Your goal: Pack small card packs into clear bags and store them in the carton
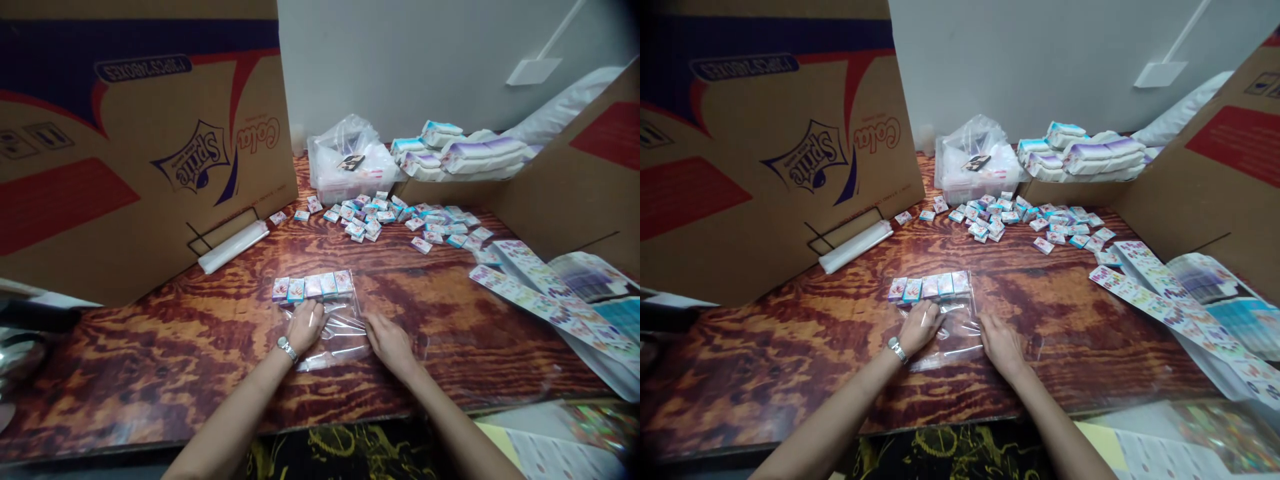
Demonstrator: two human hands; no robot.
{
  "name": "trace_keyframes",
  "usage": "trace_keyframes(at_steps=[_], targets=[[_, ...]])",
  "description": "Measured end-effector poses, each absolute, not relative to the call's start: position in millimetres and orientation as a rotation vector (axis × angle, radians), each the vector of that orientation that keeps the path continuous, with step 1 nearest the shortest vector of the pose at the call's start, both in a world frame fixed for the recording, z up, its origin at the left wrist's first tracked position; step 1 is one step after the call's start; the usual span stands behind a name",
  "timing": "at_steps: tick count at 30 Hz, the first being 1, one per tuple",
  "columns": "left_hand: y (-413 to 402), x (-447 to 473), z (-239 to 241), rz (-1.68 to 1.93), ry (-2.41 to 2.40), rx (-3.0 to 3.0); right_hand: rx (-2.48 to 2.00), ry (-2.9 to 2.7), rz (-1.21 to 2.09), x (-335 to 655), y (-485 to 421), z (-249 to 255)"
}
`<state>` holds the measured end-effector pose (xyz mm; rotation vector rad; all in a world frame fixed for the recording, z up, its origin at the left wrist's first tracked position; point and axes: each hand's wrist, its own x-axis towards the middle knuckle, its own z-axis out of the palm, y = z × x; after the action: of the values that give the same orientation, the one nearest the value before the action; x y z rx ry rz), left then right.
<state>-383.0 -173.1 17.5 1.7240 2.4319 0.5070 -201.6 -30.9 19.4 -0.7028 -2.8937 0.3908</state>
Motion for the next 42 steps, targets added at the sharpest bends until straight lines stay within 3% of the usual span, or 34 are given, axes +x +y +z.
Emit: trace_keyframes(at_steps=[18,34,42], targets=[[-173.6,-409.4,28.1,0.483,2.404,1.55,-0.677,-2.886,0.415,-201.8,-23.4,14.2],[-154.1,-378.2,22.3,0.567,2.379,1.572,-0.674,-2.806,0.568,-200.0,-17.4,19.2],[-168.4,-378.4,27.7,0.478,2.357,1.631,-0.713,-2.617,0.721,-203.2,1.1,44.1]])
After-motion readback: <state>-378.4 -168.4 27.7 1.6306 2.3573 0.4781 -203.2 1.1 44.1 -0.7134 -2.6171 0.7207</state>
